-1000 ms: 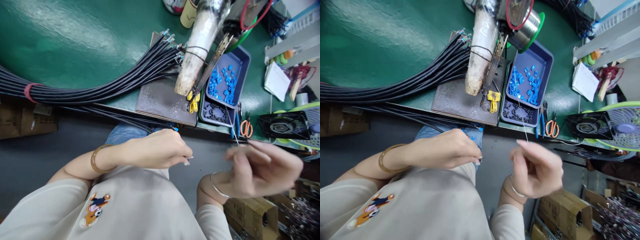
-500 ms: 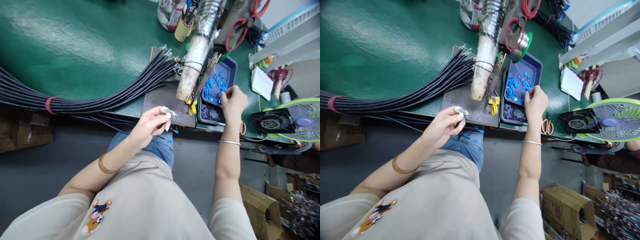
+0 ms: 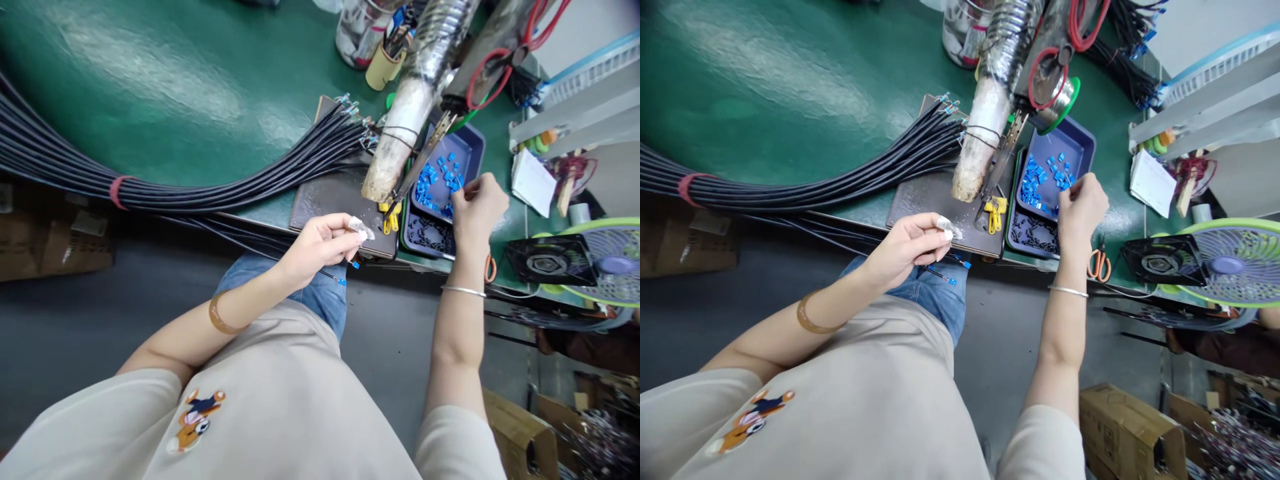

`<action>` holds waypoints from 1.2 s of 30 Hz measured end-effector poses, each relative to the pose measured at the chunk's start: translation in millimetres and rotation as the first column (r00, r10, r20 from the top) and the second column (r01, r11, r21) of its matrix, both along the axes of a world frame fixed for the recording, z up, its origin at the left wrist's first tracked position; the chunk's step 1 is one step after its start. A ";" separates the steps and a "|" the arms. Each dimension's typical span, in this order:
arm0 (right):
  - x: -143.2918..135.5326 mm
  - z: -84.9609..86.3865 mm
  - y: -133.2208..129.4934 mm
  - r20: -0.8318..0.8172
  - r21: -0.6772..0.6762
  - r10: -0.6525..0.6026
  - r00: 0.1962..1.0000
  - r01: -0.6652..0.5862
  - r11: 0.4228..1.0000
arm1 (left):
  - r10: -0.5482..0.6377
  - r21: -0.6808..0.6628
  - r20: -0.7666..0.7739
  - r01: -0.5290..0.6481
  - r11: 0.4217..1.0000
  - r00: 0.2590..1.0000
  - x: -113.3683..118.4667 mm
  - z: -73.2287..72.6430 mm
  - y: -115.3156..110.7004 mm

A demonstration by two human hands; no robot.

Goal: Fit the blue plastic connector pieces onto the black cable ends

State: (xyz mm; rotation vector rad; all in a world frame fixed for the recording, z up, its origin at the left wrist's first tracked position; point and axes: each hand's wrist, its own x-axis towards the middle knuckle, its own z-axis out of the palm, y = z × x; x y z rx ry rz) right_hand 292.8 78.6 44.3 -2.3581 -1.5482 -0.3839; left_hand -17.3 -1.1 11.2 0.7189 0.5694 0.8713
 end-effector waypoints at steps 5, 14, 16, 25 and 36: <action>-34.5 12.3 -52.8 -0.307 0.403 0.340 0.889 -0.203 0.893 | 0.097 0.089 -0.057 -0.092 0.992 0.994 10.2 -0.5 -0.7; -143.1 -13.7 -127.1 -0.357 0.588 0.630 0.690 -0.358 0.725 | 0.092 0.148 -0.264 -0.054 0.987 0.960 19.4 11.5 2.4; -148.6 -21.7 -130.0 -0.229 0.613 0.668 0.708 -0.428 0.664 | 0.086 0.154 -0.286 -0.043 0.987 0.954 20.2 11.6 2.5; -146.6 -33.2 -125.0 -0.554 0.584 0.641 0.531 -0.301 0.754 | 0.080 0.197 -0.324 -0.015 0.980 0.943 18.3 10.4 8.5; -141.3 -36.4 -118.0 -0.377 0.582 0.708 0.597 -0.442 0.683 | 0.116 0.197 -0.347 -0.048 0.979 0.931 19.4 10.4 15.2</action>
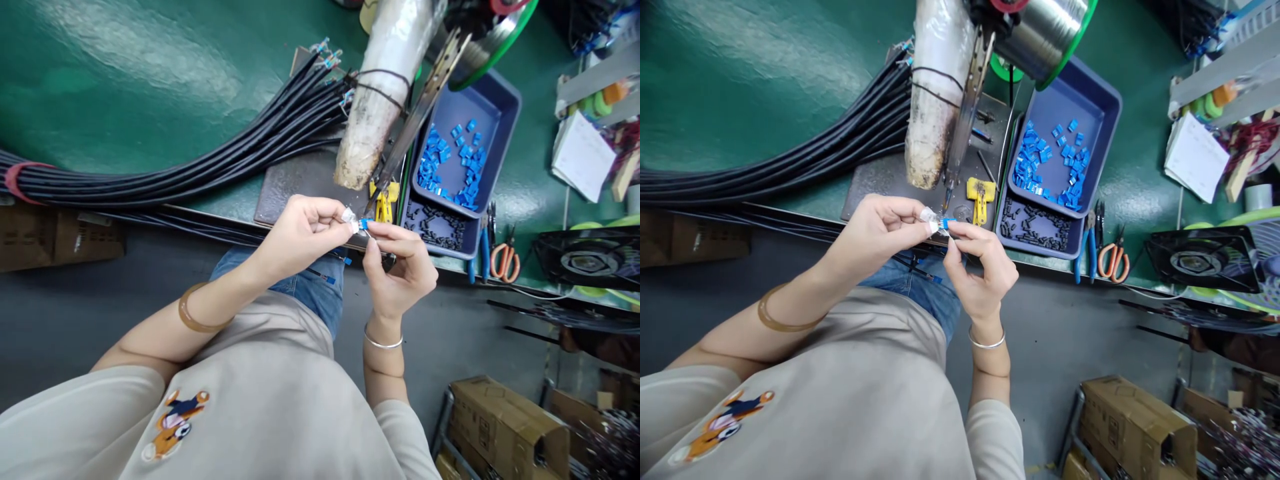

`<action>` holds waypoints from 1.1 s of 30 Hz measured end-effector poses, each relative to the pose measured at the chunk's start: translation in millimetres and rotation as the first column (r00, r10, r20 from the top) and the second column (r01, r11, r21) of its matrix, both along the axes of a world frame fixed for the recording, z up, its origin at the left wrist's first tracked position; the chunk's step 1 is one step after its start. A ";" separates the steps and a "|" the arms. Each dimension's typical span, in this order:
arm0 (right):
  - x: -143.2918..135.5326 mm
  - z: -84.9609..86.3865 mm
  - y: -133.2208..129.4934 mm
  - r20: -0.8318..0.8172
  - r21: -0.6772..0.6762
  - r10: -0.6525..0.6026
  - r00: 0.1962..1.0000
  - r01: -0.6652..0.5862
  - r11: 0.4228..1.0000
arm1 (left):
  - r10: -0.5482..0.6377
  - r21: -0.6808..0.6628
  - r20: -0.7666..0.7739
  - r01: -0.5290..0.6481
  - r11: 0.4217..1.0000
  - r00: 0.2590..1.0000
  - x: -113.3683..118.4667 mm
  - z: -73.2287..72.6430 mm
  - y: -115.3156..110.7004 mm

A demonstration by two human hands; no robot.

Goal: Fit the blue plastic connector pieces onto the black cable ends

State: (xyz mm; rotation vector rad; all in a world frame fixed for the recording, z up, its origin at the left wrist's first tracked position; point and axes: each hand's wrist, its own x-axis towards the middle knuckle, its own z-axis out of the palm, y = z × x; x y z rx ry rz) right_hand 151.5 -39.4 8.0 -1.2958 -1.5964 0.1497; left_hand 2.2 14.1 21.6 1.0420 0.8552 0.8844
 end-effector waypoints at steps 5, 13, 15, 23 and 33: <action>0.1 -1.4 1.9 0.031 0.052 0.013 0.999 -0.014 0.999 | 0.023 0.048 -0.010 -0.023 0.999 1.000 2.6 -2.3 0.5; -2.1 2.0 5.2 0.089 0.051 -0.037 0.995 0.033 0.998 | 0.104 0.078 -0.023 -0.102 0.992 0.994 7.8 -3.5 3.4; -2.8 3.5 5.7 0.062 0.041 -0.032 0.998 0.030 0.999 | 0.082 0.077 -0.030 -0.079 0.994 0.996 7.4 -2.7 4.4; 0.4 7.9 3.7 -0.089 -0.138 -0.067 0.994 0.054 0.989 | -0.063 0.029 -0.026 0.064 0.998 0.998 1.2 2.7 3.4; 1.0 12.8 -3.0 -0.064 -0.177 0.046 0.997 -0.057 0.983 | -0.150 0.054 -0.018 0.151 0.987 0.988 -3.2 1.9 -2.8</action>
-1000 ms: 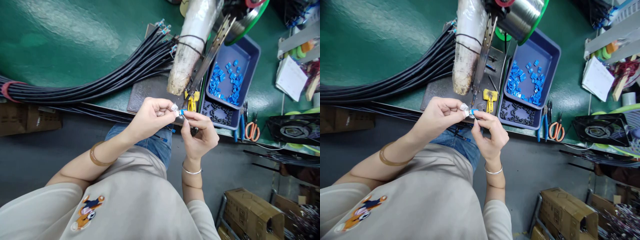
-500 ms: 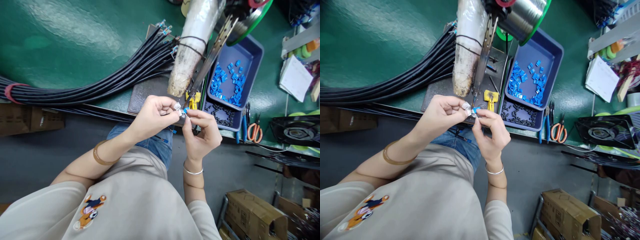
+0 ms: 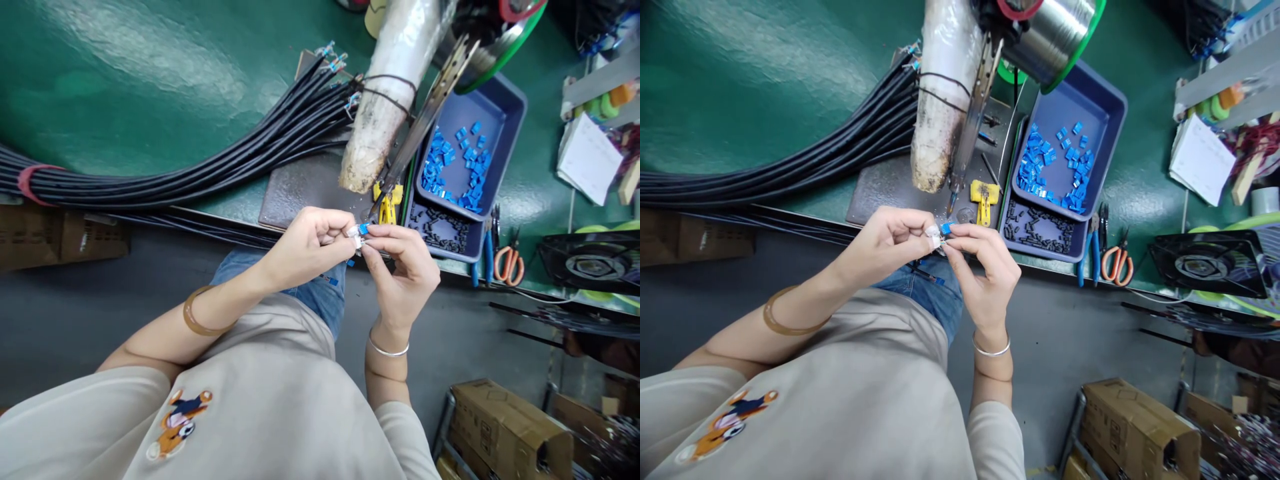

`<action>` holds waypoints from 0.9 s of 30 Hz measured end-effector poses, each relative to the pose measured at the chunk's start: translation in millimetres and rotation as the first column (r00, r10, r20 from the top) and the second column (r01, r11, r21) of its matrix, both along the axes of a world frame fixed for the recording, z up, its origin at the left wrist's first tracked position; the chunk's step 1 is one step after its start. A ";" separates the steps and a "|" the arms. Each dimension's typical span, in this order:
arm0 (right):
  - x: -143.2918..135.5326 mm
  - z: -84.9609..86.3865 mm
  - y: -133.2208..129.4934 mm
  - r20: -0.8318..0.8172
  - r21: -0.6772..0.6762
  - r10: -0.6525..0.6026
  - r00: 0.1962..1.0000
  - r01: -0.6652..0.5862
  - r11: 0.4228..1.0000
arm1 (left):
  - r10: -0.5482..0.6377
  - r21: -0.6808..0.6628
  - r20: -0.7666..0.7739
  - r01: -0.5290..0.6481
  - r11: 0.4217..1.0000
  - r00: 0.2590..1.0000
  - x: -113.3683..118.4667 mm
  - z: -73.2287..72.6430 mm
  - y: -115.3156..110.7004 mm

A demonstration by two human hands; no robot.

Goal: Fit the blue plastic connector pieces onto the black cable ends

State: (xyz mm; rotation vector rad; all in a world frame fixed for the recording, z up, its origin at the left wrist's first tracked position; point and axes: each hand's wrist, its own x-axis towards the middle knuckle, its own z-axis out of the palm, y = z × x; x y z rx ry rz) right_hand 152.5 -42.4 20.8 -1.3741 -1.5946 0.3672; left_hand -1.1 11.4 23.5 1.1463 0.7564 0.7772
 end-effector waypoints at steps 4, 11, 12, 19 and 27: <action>-0.1 2.5 -2.2 0.006 -0.023 0.024 1.000 -0.024 0.999 | -0.024 0.010 0.017 0.024 1.000 1.000 -1.4 0.0 -0.3; -0.5 -0.7 -2.5 -0.106 -0.069 0.036 0.994 -0.044 0.997 | -0.044 0.015 0.024 0.043 0.999 0.999 -4.6 0.9 -1.5; -0.9 -1.1 -2.5 -0.112 -0.062 0.039 0.993 -0.047 0.997 | -0.046 0.021 0.023 0.046 0.999 0.999 -4.9 0.9 -1.7; -1.8 -1.6 -2.9 -0.051 0.003 0.037 0.998 -0.037 0.999 | -0.060 0.046 -0.008 0.061 0.997 0.998 -5.5 1.3 -1.5; -1.2 0.6 -6.0 0.127 0.093 0.035 0.991 -0.047 0.994 | -0.109 0.035 0.009 0.109 0.993 0.994 -6.7 0.5 -0.6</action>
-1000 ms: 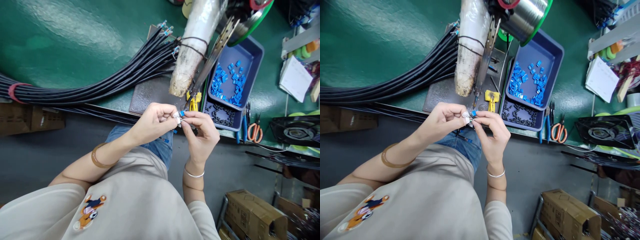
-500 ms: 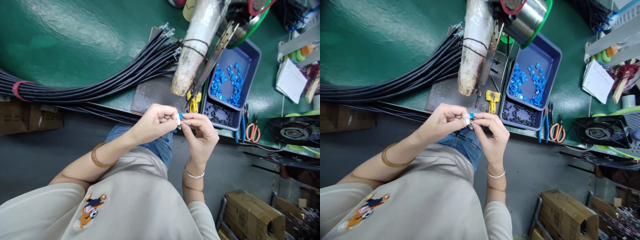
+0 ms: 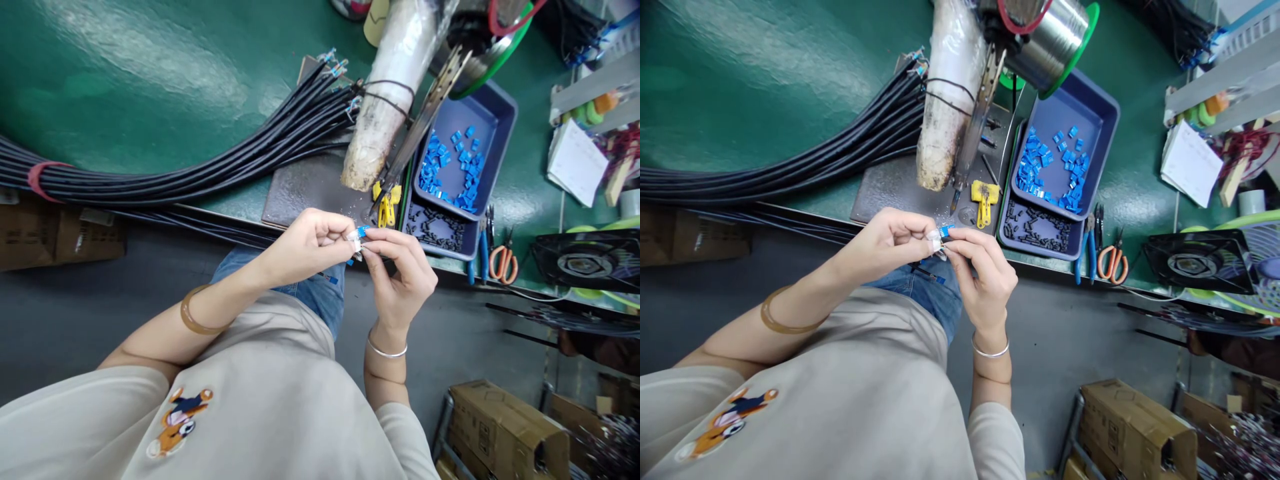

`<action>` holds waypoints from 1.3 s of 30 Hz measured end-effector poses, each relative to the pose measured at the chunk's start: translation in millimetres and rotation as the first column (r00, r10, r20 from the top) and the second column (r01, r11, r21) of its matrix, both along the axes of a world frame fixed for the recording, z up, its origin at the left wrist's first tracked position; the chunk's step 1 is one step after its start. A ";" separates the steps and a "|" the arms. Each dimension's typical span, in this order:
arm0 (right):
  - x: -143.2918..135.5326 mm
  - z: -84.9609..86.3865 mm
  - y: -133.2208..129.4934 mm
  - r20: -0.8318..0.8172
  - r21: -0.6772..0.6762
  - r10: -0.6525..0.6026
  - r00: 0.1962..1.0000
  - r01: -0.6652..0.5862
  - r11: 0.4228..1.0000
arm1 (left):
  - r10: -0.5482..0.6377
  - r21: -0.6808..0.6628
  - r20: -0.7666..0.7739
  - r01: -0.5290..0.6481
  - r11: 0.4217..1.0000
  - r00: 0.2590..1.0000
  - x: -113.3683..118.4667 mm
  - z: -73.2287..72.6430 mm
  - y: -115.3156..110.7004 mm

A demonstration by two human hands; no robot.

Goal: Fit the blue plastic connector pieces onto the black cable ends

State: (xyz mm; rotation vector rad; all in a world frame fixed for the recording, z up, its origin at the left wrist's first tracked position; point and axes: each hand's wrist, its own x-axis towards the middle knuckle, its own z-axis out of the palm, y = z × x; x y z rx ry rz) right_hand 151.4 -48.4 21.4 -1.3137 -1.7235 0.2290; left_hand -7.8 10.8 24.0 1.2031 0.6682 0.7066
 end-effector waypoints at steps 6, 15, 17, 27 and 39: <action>0.5 -0.5 -1.9 0.062 0.023 0.005 0.998 -0.007 1.000 | -0.017 -0.021 0.038 0.018 1.000 0.999 -1.6 -1.7 0.7; -3.0 -0.1 -1.5 -0.086 -0.051 -0.103 0.991 0.098 0.994 | 0.033 -0.029 -0.009 -0.033 0.999 0.999 -1.4 0.1 -0.4; -2.5 0.3 -1.2 -0.165 -0.044 -0.184 0.969 0.179 0.983 | 0.067 -0.014 -0.025 -0.068 0.998 0.997 -1.0 -0.6 -2.2; -8.4 -7.3 -4.4 -0.081 0.189 -0.114 0.990 0.127 0.974 | 0.187 -0.012 0.006 -0.187 0.982 0.982 5.1 -3.6 -2.0; -3.4 -11.6 6.9 -0.111 0.114 -0.085 0.990 0.098 0.989 | 0.231 0.001 -0.024 -0.231 0.973 0.973 8.5 -2.3 6.3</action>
